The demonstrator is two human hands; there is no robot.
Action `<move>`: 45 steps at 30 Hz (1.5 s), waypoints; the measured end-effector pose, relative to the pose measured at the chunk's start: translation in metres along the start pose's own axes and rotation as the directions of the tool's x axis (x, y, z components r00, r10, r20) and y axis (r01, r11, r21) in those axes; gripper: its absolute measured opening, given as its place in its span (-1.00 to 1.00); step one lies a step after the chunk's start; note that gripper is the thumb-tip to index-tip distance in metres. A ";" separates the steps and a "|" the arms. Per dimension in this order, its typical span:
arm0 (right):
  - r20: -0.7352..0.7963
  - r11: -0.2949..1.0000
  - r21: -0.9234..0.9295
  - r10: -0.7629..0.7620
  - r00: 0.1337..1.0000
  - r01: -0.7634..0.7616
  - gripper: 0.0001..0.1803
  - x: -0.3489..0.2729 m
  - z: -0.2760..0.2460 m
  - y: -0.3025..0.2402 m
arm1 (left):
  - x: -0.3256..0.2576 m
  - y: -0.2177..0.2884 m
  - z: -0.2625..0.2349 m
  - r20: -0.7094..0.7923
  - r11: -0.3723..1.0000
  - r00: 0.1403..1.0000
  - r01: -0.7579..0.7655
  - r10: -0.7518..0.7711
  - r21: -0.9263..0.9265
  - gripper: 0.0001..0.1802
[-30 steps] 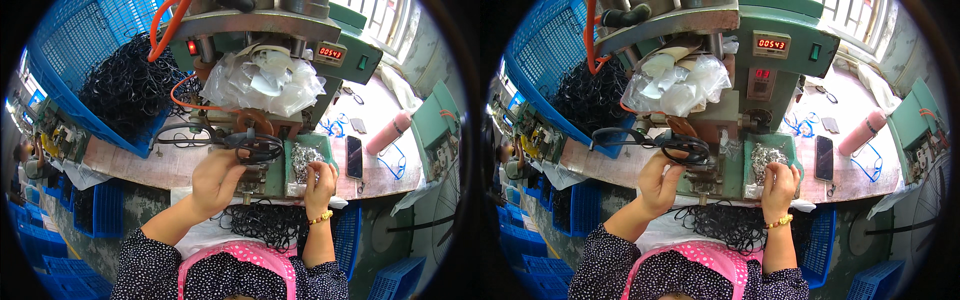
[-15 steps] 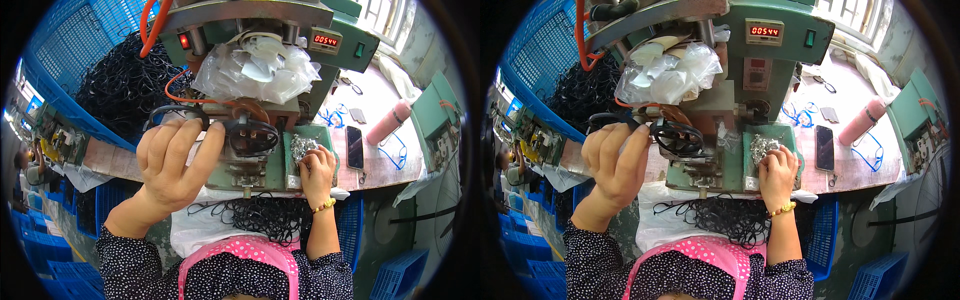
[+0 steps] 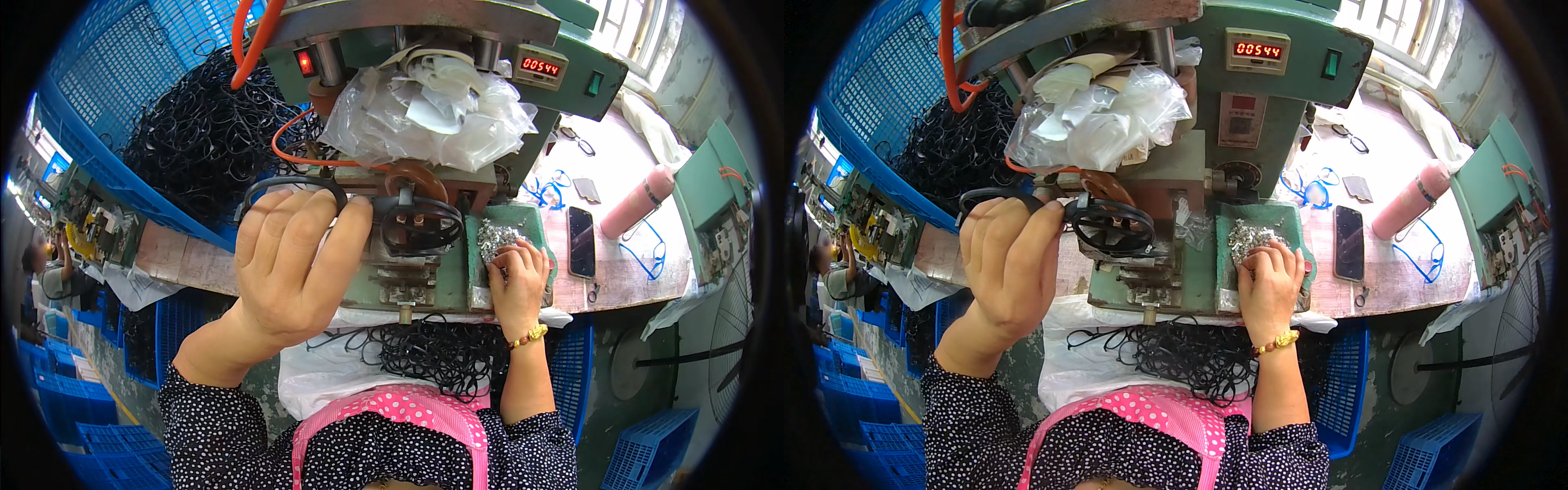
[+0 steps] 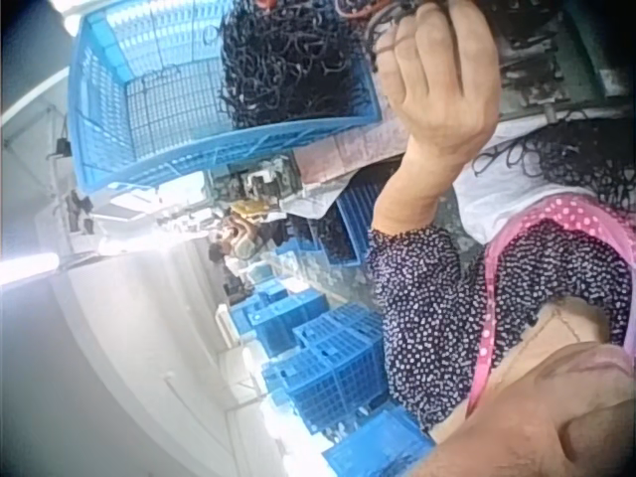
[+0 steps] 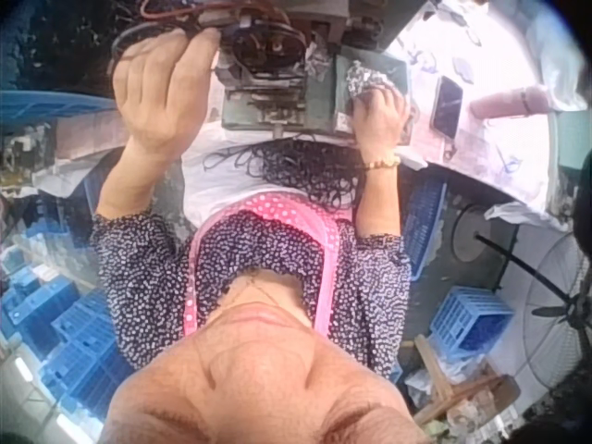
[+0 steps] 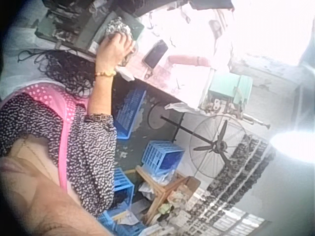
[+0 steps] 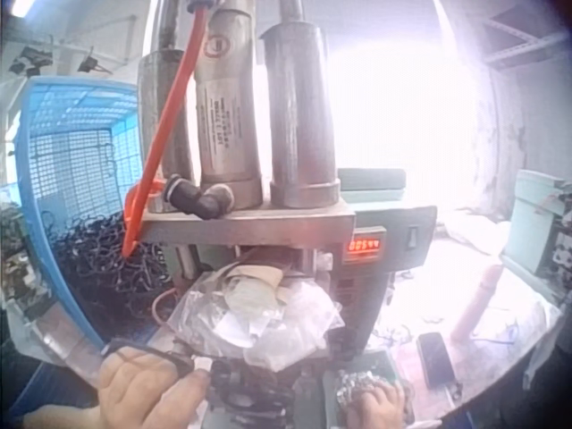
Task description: The person repeatedly picks up black eyeglass frames, places them into a press machine, and attaches small metal components to the temples. They then remove the assembled frames and place them on the table, continuing the cycle with additional frames.
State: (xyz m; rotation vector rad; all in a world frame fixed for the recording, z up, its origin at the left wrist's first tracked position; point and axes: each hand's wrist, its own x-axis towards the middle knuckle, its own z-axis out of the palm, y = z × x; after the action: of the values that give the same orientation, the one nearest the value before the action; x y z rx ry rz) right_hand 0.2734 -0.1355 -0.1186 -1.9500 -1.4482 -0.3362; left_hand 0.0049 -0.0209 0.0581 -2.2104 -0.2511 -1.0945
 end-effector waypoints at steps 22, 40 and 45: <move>0.099 0.510 0.814 0.349 0.932 -0.278 -0.87 -0.007 -0.009 -0.019 | -0.013 0.007 -0.018 0.150 0.885 0.961 0.274 -0.234 -0.376 -0.50; 0.012 0.419 0.906 0.118 0.993 -0.060 -0.75 0.027 -0.012 -0.101 | -0.042 0.017 -0.008 0.296 0.170 0.608 0.589 -0.737 -0.790 -0.81; 0.119 0.280 0.946 0.159 0.980 -0.161 -0.53 0.032 -0.001 -0.124 | -0.036 0.006 0.019 0.342 -0.033 0.503 0.525 -0.794 -0.850 -0.78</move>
State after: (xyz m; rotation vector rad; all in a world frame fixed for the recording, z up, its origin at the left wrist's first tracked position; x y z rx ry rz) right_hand 0.1708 -0.0933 -0.0549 -1.0026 -0.9845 0.5728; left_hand -0.0031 -0.0101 0.0193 -2.8645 -0.9183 -2.6371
